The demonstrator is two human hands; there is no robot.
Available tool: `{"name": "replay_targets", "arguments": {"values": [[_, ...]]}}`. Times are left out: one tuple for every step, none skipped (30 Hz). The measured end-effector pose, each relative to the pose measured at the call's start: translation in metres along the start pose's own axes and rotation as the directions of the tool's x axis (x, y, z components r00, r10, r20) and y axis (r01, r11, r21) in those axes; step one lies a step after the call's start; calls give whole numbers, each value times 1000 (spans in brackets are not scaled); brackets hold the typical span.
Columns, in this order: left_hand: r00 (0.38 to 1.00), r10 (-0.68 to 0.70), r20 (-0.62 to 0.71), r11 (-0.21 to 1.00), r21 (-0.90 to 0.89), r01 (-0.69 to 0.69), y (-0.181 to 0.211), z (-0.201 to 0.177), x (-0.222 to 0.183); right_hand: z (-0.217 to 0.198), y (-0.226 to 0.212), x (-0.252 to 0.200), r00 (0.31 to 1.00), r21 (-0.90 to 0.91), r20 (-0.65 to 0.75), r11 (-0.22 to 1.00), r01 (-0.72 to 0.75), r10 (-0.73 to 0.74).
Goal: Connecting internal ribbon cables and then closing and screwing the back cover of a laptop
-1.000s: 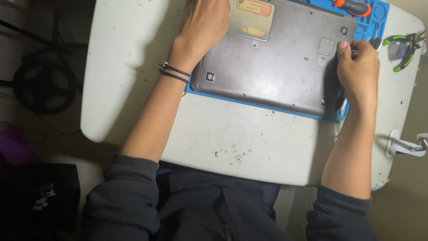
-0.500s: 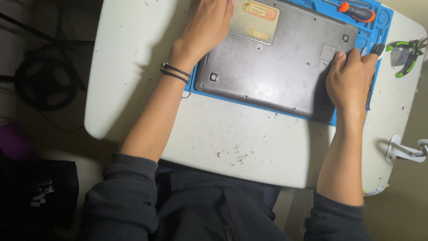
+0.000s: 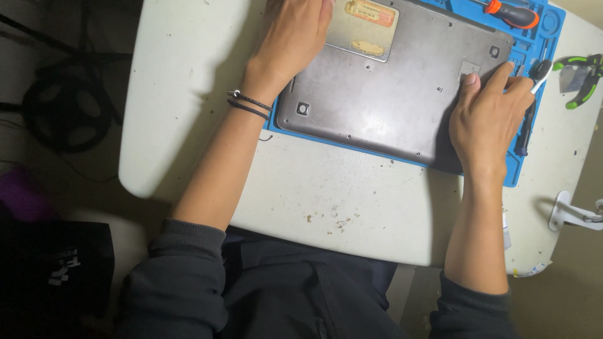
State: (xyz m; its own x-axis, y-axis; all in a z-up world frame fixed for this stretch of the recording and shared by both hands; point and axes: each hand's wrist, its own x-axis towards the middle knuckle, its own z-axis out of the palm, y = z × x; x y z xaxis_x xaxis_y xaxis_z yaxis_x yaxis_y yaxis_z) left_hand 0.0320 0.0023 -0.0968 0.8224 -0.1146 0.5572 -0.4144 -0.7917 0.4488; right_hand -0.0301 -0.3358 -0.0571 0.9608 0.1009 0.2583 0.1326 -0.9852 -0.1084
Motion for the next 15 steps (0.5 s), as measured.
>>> {"name": "replay_targets", "arguments": {"values": [[1000, -10, 16, 999, -33, 10, 1, 0, -1, 3, 1, -1, 1000, -47, -19, 999, 2, -3], [999, -19, 33, 998, -65, 21, 2, -1, -2, 6, 2, -1, 999, -95, -38, 996, 3, -7], [999, -17, 30, 998, -64, 19, 6, -7, -2, 5, -1, -2, 999, -94, -42, 996, 4, -8], [999, 30, -28, 999, -39, -31, 11, -13, -2, 3, -4, -2, 998, -121, -64, 993, 12, -20], [993, 80, -87, 997, -11, -82, 14, -19, 0, 2, -7, -1, 995, -147, -89, 989, 19, -33], [992, 85, -91, 996, -7, -86, 13, -19, -1, -3, -15, 2, 995, -145, -96, 989, 19, -33], [998, 28, -54, 999, -28, -29, 12, -17, -2, -7, -22, 4, 992, -149, -92, 986, 72, -86], [999, -29, -16, 998, -47, 28, 11, -14, -4, -11, -28, 6, 986, -153, -88, 980, 125, -139], [999, -29, -20, 999, -47, 28, 11, -19, -6, -17, -40, 10, 986, -154, -91, 980, 127, -142], [998, -65, 6, 998, -24, 65, 12, -25, -8, -22, -51, 15, 974, -69, -47, 974, 218, -221], [994, -103, 34, 995, 3, 103, 11, -31, -11, -26, -64, 18, 953, 24, -9, 953, 303, -303], [994, -104, 32, 995, 6, 103, 13, -41, -13, -24, -75, 23, 952, 26, -10, 952, 305, -305], [992, -114, 55, 993, -7, 115, 14, -51, -12, -22, -84, 27, 943, 55, 22, 942, 330, -332], [989, -125, 79, 992, -19, 126, 15, -60, -12, -21, -94, 32, 932, 85, 53, 931, 354, -359], [989, -123, 78, 992, -23, 126, 13, -53, -14, -17, -100, 36, 932, 82, 54, 932, 353, -358]]}}
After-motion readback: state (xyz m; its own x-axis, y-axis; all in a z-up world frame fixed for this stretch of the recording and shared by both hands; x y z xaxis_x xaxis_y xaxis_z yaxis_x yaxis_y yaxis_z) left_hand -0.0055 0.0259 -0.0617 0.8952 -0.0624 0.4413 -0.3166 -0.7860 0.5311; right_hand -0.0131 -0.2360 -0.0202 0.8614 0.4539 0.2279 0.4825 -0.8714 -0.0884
